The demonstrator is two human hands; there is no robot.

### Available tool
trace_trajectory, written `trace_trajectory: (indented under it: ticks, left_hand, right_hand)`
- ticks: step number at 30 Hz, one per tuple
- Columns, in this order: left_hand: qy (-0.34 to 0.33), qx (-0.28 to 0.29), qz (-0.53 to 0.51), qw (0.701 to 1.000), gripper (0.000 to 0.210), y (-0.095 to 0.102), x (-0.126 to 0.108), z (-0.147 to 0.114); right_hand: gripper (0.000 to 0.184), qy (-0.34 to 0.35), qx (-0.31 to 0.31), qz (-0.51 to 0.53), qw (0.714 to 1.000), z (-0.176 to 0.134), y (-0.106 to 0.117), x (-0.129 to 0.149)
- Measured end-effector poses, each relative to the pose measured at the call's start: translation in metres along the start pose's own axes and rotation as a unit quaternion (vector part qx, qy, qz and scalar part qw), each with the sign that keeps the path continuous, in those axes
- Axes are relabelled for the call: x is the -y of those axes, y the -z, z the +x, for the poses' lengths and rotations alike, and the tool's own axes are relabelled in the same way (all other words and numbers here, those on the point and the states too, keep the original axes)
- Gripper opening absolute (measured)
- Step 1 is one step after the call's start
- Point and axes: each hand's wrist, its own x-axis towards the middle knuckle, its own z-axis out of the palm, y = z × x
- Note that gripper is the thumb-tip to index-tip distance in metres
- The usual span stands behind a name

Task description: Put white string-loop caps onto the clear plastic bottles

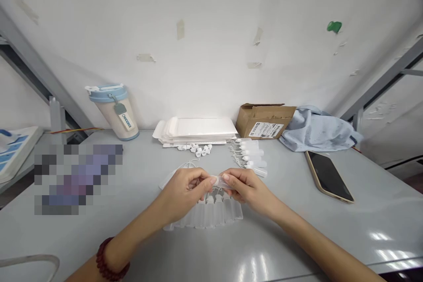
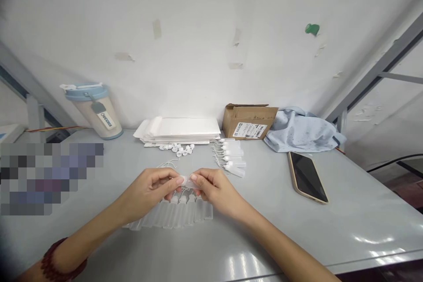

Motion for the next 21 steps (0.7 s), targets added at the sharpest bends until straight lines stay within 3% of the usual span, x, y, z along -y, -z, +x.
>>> trace_trajectory:
  ticks: [9,16,21]
  left_hand:
    - [-0.093,-0.041,0.066,0.993,0.018,-0.0017,0.0001,0.0009]
    - [-0.018,-0.008,0.019,1.000,0.037,0.0007,0.0010,0.0023]
    - [0.020,-0.011,-0.053,0.998,0.036,0.0033,-0.0013,0.0047]
  right_hand:
    - [0.038,-0.052,0.016,0.079,0.995,0.0002,0.0024,0.0052]
    - [0.027,0.015,-0.016,0.032,0.999,-0.0022,-0.0011,0.0041]
    - [0.022,0.110,-0.076,-0.145,0.980,-0.0039,-0.0017,-0.0012]
